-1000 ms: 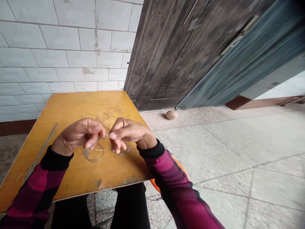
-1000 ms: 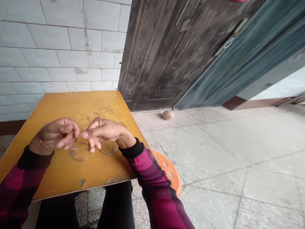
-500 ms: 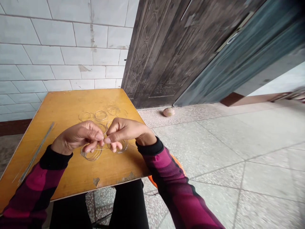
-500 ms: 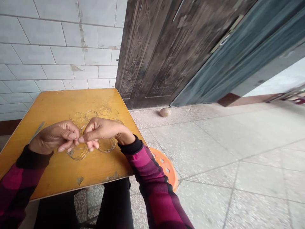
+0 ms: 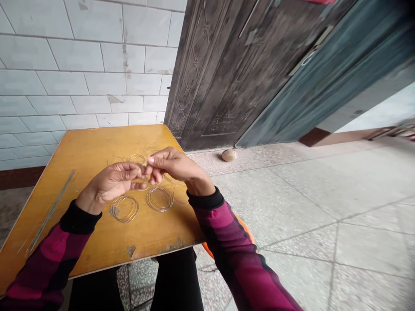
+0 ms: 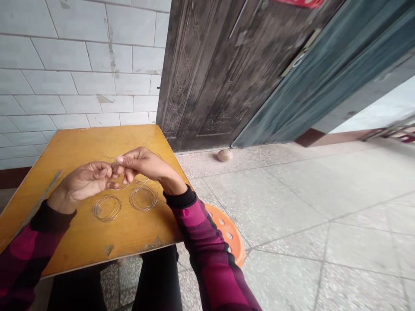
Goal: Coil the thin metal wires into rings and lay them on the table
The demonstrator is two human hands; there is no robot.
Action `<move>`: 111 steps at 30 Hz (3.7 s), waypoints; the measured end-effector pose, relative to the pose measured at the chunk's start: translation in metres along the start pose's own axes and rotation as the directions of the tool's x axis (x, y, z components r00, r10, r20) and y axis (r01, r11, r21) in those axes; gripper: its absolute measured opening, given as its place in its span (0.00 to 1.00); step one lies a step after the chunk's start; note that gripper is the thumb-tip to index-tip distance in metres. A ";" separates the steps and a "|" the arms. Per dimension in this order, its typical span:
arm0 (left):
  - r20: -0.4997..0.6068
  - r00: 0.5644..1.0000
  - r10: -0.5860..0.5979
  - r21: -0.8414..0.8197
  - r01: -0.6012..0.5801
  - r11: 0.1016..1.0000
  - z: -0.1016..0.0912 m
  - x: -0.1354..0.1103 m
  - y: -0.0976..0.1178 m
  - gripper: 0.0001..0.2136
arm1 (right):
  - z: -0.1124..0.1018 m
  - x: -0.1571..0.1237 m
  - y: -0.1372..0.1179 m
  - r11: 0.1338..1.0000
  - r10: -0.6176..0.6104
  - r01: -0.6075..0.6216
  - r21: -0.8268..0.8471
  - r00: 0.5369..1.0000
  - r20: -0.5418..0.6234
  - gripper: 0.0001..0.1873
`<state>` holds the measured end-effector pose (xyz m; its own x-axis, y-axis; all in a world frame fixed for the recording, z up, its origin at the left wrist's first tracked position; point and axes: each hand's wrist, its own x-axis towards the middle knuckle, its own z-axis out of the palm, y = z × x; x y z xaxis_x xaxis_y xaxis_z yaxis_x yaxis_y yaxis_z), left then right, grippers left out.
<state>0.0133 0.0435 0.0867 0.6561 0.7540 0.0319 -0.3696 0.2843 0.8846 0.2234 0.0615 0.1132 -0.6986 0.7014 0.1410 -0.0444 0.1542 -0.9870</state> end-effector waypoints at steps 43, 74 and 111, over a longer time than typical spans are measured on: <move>-0.306 0.937 0.168 -0.297 -0.262 0.918 0.013 0.008 -0.005 0.08 | 0.014 0.019 0.087 0.755 -0.589 0.423 -0.501 0.773 -0.235 0.67; -0.290 0.949 0.126 -0.300 -0.215 0.930 0.027 0.011 -0.023 0.10 | 0.020 0.013 0.081 0.789 -0.596 0.479 -0.385 0.749 -0.290 0.70; -0.176 0.983 0.052 -0.443 -0.127 0.887 0.028 0.011 -0.019 0.18 | 0.031 0.012 0.072 0.788 -0.598 0.591 -0.174 0.667 -0.444 0.59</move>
<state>0.0460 0.0295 0.0831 0.5097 0.8604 -0.0045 -0.7027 0.4193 0.5748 0.1890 0.0595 0.0412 -0.1226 0.6844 0.7187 -0.3237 0.6570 -0.6808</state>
